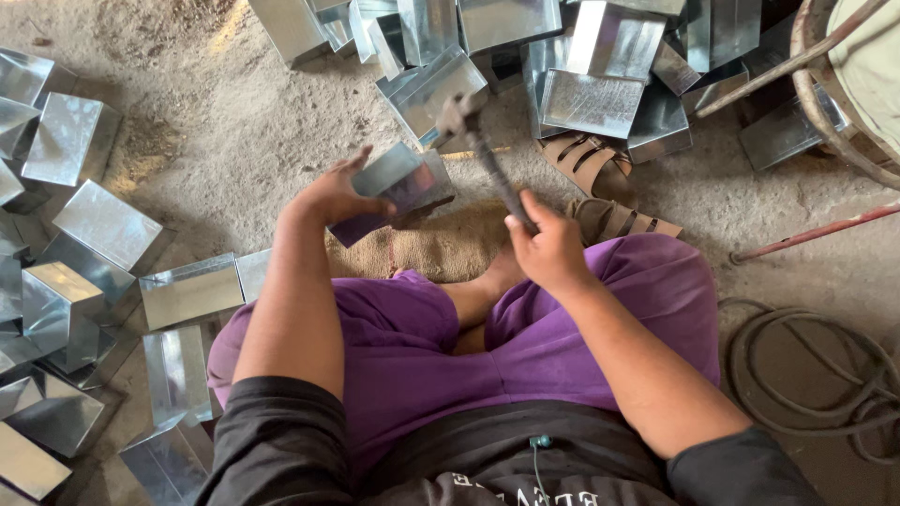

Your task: The person sits on the floor and repeatedly hammers the edges of small rectangular metal boxes using a hammer and a metal block. They pick up each box, strike it several times, and place it aside, continuing this process with multiple boxes.

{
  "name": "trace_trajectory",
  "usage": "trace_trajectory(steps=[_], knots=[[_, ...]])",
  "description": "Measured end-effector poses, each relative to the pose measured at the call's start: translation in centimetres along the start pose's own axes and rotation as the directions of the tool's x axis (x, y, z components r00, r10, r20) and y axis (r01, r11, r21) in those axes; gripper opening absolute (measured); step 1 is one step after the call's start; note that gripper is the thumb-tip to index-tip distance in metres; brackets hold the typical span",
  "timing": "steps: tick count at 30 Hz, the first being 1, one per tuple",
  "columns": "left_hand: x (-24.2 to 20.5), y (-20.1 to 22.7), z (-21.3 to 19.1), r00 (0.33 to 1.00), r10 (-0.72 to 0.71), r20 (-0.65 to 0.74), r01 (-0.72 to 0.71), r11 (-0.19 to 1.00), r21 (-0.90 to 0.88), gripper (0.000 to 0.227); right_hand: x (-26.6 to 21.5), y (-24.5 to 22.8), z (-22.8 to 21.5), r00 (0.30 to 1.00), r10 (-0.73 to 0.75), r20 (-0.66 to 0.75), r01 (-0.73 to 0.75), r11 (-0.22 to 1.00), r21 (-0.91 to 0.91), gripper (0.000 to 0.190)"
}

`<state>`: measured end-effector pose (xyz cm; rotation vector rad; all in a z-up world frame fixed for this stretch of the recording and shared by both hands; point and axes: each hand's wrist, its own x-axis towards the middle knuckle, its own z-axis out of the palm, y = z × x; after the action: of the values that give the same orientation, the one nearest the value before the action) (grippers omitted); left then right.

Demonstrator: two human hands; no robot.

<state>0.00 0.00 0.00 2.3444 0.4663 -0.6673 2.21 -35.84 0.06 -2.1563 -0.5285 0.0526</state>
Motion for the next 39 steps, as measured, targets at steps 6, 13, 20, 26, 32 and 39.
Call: trace_trajectory(steps=[6, 13, 20, 26, 32, 39], knots=[[2.5, -5.7, 1.0, 0.972, -0.101, 0.212, 0.179, 0.902, -0.393, 0.143, 1.1, -7.3, -7.2, 0.783, -0.477, -0.399, 0.560, 0.820, 0.119, 0.024], [2.4, -5.9, 1.2, 0.955, -0.225, 0.192, 0.282, 0.886, -0.367, 0.145, 0.8, -6.5, -2.3, 0.792, -0.477, -0.382, 0.559, 0.818, 0.137, 0.010], [2.3, -5.9, 1.2, 0.978, -0.158, 0.139, 0.195, 0.927, -0.320, 0.142, 0.3, -2.4, 1.2, 0.992, -0.027, 0.123, 0.025, 1.000, 0.019, 0.034], [0.9, -1.7, 1.0, 0.990, -0.069, -0.121, 0.074, 0.997, 0.038, 0.142, 0.4, 0.0, 0.7, 0.968, 0.154, 0.199, -0.159, 0.987, 0.010, 0.033], [0.0, 2.8, 1.5, 0.982, -0.125, -0.142, 0.166, 0.930, 0.327, 0.136, 0.8, 1.4, 1.4, 0.938, 0.245, 0.245, -0.237, 0.970, -0.063, 0.031], [2.6, 1.6, 4.3, 0.928, -0.110, -0.357, 0.227, 0.926, 0.303, 0.086, 1.3, 0.5, 1.6, 0.855, 0.432, 0.287, -0.447, 0.894, -0.015, 0.036]])
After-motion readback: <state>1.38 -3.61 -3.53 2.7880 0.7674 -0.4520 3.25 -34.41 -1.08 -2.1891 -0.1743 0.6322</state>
